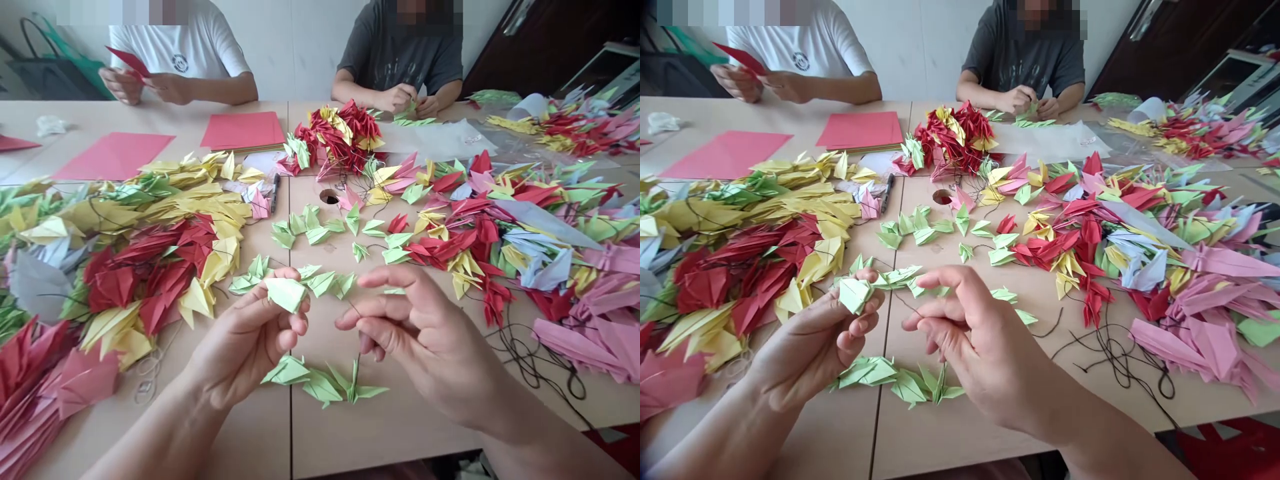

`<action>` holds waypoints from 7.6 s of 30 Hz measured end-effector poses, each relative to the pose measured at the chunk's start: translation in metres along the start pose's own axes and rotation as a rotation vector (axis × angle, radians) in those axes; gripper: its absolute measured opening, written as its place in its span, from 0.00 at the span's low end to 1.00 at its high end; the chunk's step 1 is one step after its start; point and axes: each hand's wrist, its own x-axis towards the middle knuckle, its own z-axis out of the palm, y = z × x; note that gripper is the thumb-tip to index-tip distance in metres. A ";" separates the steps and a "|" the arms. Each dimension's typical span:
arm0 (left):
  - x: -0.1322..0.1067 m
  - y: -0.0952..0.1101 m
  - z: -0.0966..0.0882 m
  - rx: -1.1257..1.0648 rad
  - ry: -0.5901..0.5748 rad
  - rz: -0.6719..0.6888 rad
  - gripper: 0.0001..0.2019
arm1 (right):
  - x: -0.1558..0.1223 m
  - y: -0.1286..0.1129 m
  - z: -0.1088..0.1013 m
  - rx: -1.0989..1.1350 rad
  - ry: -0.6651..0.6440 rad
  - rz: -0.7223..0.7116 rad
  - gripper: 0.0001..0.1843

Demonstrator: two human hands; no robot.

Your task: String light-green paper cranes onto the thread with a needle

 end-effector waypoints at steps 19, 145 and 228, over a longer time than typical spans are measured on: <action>-0.006 -0.026 -0.008 1.434 0.031 0.836 0.11 | 0.012 0.015 0.008 0.414 -0.145 0.435 0.10; -0.004 -0.024 -0.007 0.083 -0.300 0.098 0.21 | 0.000 0.016 0.010 -0.118 -0.028 0.038 0.04; 0.001 -0.035 -0.010 0.089 -0.287 0.054 0.18 | 0.009 0.029 0.015 0.634 -0.076 0.228 0.03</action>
